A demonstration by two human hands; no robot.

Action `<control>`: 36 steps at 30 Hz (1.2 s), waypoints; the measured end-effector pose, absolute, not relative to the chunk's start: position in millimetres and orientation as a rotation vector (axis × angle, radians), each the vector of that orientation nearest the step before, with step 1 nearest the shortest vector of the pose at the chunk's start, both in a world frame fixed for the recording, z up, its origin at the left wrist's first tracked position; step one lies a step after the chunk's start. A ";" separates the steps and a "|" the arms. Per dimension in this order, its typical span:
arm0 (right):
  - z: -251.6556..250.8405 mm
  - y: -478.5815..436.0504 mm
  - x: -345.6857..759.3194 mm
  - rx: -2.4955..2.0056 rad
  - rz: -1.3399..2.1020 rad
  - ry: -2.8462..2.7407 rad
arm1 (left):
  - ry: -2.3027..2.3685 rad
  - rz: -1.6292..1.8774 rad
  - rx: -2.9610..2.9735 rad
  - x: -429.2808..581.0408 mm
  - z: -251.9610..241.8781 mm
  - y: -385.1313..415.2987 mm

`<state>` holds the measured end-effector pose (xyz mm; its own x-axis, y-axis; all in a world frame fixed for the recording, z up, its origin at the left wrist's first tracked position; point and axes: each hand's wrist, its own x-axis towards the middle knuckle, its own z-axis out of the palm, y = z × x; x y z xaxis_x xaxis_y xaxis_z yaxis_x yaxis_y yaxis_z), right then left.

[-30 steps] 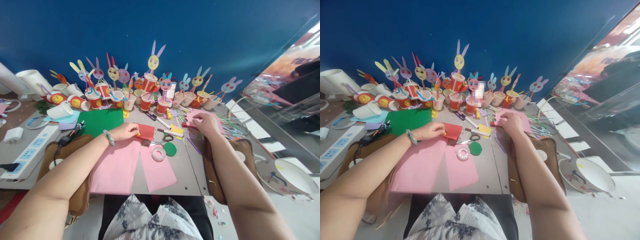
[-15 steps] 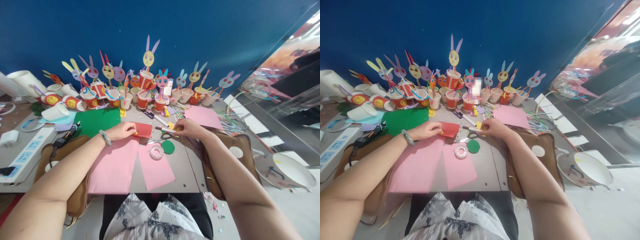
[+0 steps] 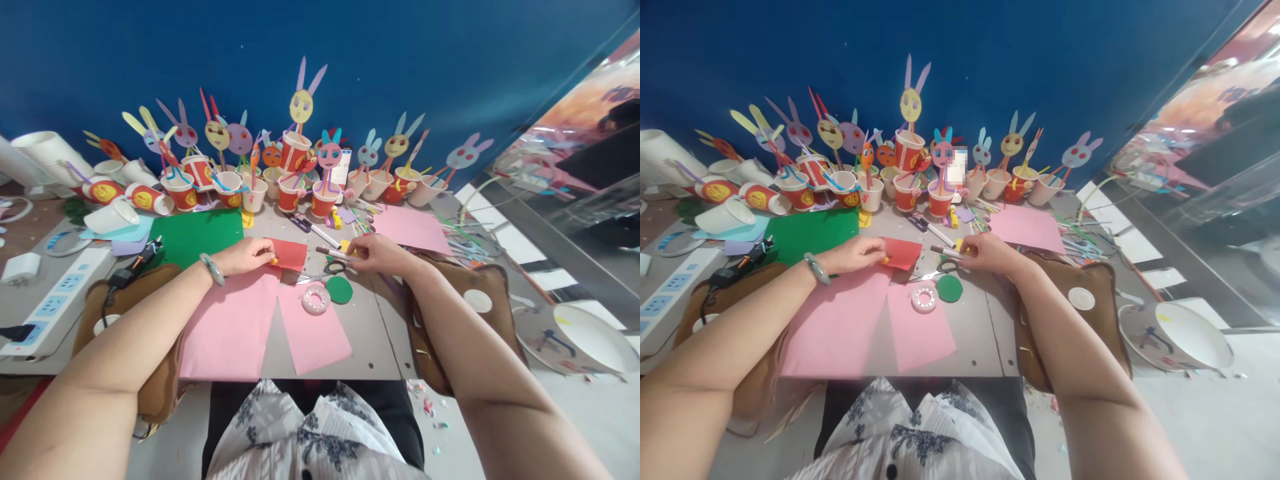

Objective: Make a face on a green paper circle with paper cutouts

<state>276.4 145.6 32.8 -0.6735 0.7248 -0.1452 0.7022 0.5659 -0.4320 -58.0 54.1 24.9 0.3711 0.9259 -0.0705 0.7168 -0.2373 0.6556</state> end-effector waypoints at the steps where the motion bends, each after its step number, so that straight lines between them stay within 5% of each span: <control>1: 36.1 141.6 273.9 -1.201 0.779 -2.757 | 1.417 0.448 2.035 -58.4 24.3 54.2; 10: 45.3 114.7 251.8 -1.118 0.904 -3.074 | 1.420 0.451 2.015 -60.6 21.4 55.4; 18: 44.8 134.9 275.3 -0.972 1.152 -2.681 | 1.415 0.433 1.998 -56.8 27.9 54.2; 36: 14.6 88.7 224.6 -0.330 0.395 -2.742 | 1.427 0.504 1.855 -58.6 20.5 56.8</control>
